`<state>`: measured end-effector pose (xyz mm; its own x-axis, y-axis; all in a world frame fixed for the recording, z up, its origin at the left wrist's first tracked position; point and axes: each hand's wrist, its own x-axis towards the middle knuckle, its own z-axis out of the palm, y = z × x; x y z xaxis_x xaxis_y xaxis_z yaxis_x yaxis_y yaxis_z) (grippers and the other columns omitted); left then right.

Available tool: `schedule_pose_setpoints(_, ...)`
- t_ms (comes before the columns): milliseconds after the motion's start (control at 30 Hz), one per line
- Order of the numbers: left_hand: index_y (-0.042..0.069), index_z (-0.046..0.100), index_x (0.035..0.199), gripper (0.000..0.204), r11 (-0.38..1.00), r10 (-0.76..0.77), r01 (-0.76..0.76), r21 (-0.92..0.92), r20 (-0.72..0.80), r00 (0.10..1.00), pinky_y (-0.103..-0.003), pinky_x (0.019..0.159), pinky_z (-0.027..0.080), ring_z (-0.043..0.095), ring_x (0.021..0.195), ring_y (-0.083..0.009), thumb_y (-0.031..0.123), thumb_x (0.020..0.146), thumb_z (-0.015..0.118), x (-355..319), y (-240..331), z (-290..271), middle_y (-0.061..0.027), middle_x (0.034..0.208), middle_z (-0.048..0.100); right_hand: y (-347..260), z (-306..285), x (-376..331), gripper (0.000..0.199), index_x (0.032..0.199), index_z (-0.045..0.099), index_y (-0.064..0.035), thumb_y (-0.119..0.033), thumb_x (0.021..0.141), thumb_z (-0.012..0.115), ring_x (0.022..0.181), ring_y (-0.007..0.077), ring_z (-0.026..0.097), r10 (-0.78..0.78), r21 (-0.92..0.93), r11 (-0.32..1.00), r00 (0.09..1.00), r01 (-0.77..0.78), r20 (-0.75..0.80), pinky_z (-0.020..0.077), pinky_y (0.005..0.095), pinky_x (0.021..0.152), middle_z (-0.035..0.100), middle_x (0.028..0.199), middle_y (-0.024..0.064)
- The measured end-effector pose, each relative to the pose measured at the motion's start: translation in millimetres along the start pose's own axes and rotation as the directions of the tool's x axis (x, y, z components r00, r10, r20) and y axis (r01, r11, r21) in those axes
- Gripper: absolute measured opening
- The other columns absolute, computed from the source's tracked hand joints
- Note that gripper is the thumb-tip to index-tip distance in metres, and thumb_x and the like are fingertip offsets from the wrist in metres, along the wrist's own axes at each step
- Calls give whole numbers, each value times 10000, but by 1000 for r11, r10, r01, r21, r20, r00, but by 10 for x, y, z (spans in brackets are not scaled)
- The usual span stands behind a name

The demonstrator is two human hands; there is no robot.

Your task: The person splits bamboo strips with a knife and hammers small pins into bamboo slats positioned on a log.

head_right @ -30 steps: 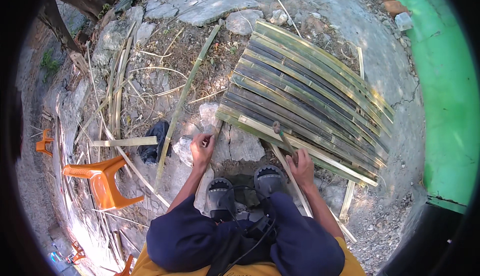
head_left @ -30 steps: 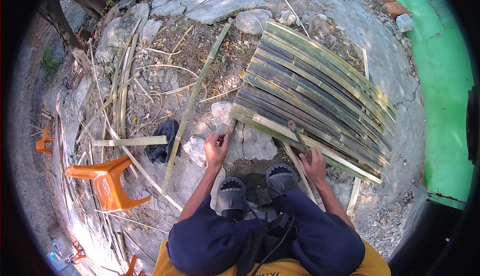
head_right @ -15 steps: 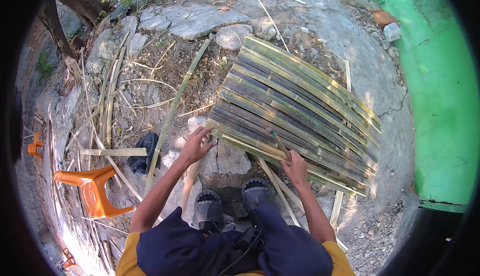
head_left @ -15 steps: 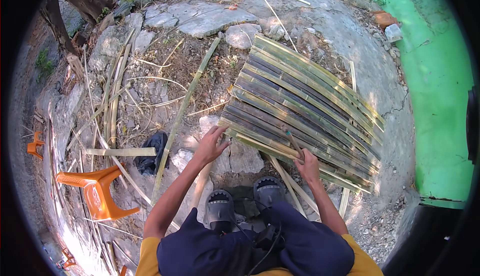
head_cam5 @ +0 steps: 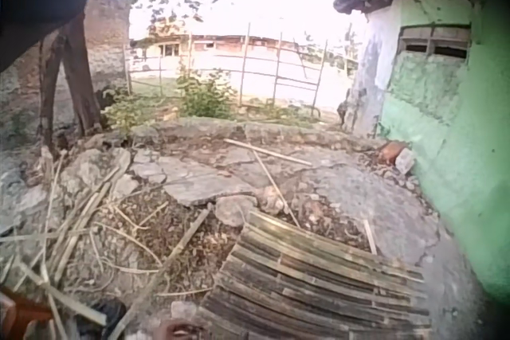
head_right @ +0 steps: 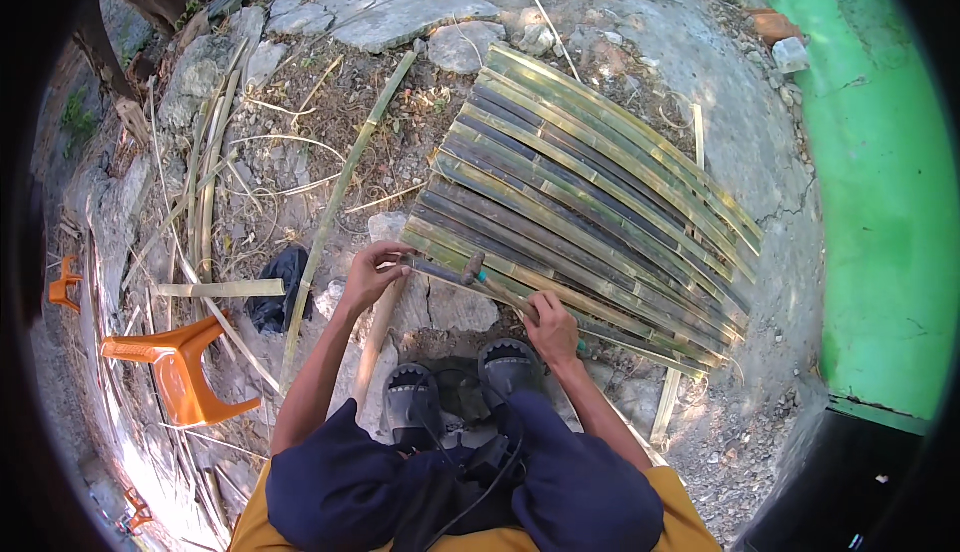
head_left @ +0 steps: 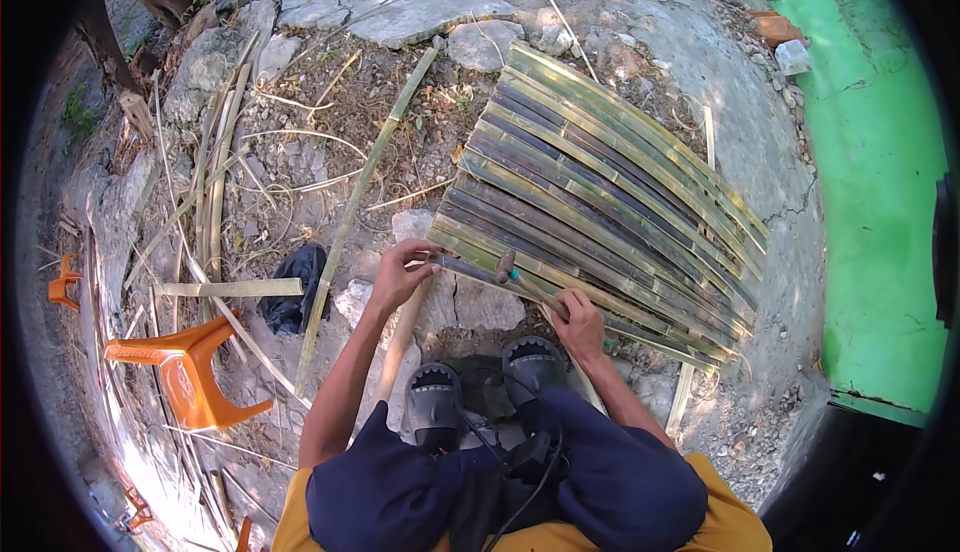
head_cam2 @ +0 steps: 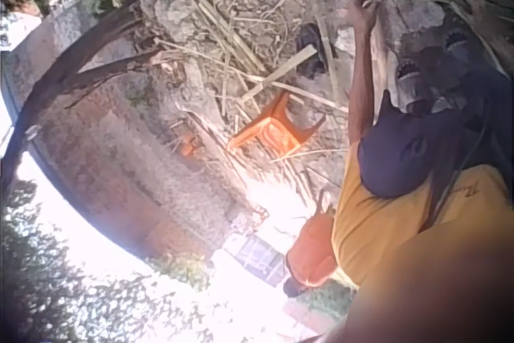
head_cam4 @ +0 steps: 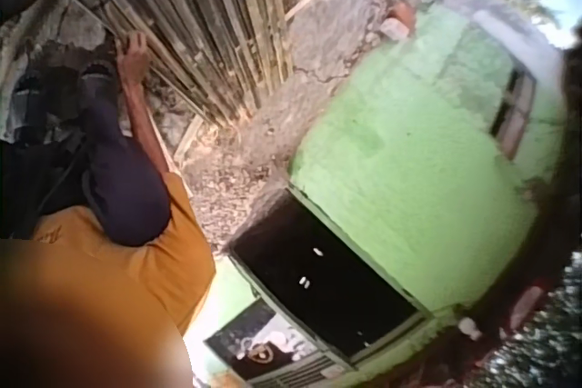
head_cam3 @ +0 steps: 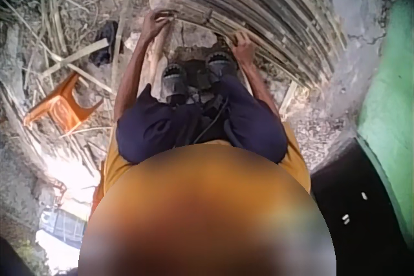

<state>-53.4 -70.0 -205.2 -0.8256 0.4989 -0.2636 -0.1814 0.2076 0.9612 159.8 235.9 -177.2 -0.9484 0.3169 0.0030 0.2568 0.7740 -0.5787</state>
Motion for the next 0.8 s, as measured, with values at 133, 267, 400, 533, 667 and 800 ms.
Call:
schedule_pose_setpoints(133, 28, 611, 1330, 510, 978, -44, 44, -206, 4, 999, -331, 1003, 555, 650, 1129, -170, -38, 851, 773, -73, 27, 60, -75, 1292, 657, 5, -53, 1, 231, 1020, 647, -87, -107, 816, 751, 859, 365, 685, 15, 48, 999, 999, -17, 45, 552, 463, 726, 665, 1006, 90)
schedule_pose_setpoints(267, 2, 598, 1354, 492, 972, 7, 1, -236, 33, 999, -306, 1019, 533, 641, 1172, -162, -35, 887, 747, -123, 24, 51, -95, 1323, 654, -52, -201, 63, 214, 1003, 651, -55, -120, 825, 751, 840, 379, 687, 5, 109, 994, 1000, -7, 23, 540, 448, 711, 690, 963, 124)
schedule_pose_setpoints(400, -37, 639, 1273, 388, 941, -42, 48, -334, 25, 999, -307, 927, 589, 723, 1012, -189, -36, 897, 740, -182, 103, 109, -121, 1117, 736, -72, -433, 174, 218, 976, 653, -23, -159, 840, 754, 771, 398, 681, 50, 61, 997, 993, -56, 107, 518, 440, 687, 700, 842, 190)
schedule_pose_setpoints(533, -46, 651, 1224, 302, 936, -87, 44, -349, -106, 991, -332, 913, 611, 734, 989, -207, 12, 936, 721, -260, 240, 135, -151, 1081, 739, -166, -437, 259, 257, 984, 650, -12, -190, 839, 766, 748, 408, 677, 119, 55, 990, 975, -131, 189, 507, 449, 681, 688, 802, 211)
schedule_pose_setpoints(667, -47, 641, 1224, 309, 918, -61, -28, -395, -210, 976, -324, 920, 604, 733, 996, -212, -2, 930, 724, -341, 241, 215, -146, 1091, 735, -186, -349, 242, 284, 997, 646, -1, -193, 833, 776, 757, 412, 679, 114, 121, 983, 980, -135, 162, 500, 454, 680, 690, 807, 208)
schedule_pose_setpoints(800, -52, 605, 1262, 395, 920, -16, -46, -389, -156, 988, -322, 937, 594, 722, 1043, -210, -36, 894, 747, -382, 284, 224, -140, 1116, 729, -224, -435, 255, 278, 1002, 645, 1, -158, 821, 781, 752, 408, 681, 89, 157, 981, 981, -117, 174, 501, 443, 685, 708, 823, 182)
